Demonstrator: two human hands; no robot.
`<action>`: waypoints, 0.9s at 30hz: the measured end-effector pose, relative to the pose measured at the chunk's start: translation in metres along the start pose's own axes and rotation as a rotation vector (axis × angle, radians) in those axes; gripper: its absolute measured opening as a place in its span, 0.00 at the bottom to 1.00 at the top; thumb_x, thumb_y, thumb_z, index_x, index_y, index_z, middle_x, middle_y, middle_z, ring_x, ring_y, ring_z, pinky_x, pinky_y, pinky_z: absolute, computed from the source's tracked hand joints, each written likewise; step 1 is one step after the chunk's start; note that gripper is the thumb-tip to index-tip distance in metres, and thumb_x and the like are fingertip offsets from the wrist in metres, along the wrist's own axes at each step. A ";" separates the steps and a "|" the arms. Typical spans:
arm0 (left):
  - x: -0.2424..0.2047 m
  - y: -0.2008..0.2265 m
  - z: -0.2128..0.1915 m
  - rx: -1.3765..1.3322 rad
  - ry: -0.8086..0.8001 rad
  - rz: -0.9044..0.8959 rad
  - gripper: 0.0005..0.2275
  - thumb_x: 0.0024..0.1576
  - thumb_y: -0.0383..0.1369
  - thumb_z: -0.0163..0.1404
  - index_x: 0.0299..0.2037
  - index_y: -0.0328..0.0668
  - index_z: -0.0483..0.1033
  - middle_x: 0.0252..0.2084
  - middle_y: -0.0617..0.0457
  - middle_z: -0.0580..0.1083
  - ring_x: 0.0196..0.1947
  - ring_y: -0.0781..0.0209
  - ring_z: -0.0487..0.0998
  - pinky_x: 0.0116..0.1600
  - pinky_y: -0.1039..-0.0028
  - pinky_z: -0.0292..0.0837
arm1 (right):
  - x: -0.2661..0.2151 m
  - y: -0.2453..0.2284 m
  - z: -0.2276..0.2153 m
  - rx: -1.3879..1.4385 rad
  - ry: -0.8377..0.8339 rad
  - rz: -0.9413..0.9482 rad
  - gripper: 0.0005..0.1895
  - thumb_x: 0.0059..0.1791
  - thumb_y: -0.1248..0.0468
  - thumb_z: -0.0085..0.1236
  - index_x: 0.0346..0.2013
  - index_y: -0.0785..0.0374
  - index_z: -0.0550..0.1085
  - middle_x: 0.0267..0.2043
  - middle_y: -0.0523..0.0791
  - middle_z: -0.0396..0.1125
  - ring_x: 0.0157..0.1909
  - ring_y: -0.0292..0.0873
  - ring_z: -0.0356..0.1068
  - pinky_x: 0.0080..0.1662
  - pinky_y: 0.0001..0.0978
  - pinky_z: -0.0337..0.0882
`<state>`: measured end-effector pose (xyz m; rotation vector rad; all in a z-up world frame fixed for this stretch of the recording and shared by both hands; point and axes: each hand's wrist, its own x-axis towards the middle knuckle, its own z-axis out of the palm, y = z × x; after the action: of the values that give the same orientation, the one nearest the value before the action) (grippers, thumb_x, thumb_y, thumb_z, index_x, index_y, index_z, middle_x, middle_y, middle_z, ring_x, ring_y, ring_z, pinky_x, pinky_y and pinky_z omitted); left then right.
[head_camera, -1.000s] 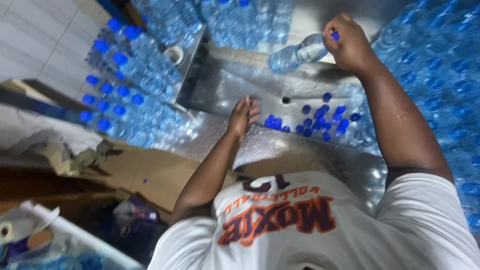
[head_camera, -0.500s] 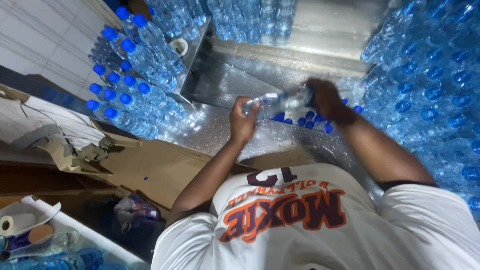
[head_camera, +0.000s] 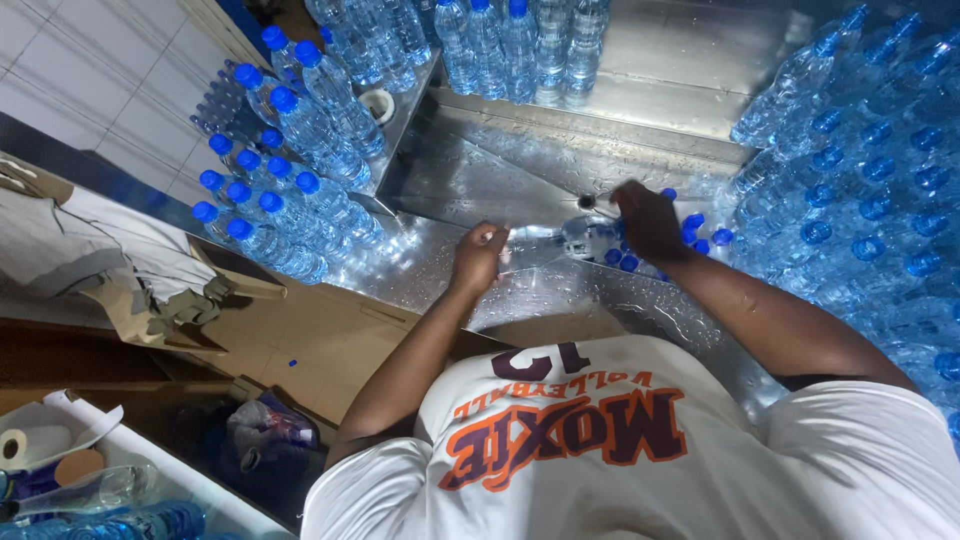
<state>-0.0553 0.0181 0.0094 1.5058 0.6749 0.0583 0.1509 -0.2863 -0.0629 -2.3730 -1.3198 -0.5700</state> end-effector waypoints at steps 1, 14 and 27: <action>-0.002 0.004 0.003 0.119 0.058 0.132 0.10 0.64 0.45 0.61 0.44 0.52 0.87 0.25 0.48 0.79 0.16 0.62 0.74 0.16 0.71 0.71 | -0.011 0.013 0.034 0.218 0.025 0.188 0.09 0.63 0.64 0.51 0.44 0.54 0.79 0.40 0.44 0.73 0.46 0.54 0.79 0.44 0.49 0.80; 0.005 0.025 -0.014 0.607 0.215 0.845 0.09 0.63 0.41 0.60 0.46 0.47 0.87 0.41 0.48 0.81 0.39 0.41 0.87 0.40 0.55 0.86 | 0.017 -0.038 0.014 1.108 -0.409 1.003 0.53 0.41 0.80 0.55 0.83 0.62 0.58 0.43 0.55 0.61 0.17 0.46 0.58 0.17 0.39 0.56; 0.086 0.018 -0.029 0.718 -0.161 0.965 0.50 0.58 0.29 0.65 0.86 0.29 0.40 0.87 0.24 0.42 0.82 0.10 0.42 0.77 0.23 0.50 | 0.219 -0.038 0.091 0.996 0.318 0.992 0.35 0.49 0.52 0.80 0.59 0.65 0.69 0.42 0.49 0.70 0.40 0.55 0.81 0.38 0.42 0.86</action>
<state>0.0092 0.0837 -0.0035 2.3863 -0.2592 0.4600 0.2390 -0.0662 -0.0247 -1.6422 -0.0785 0.0495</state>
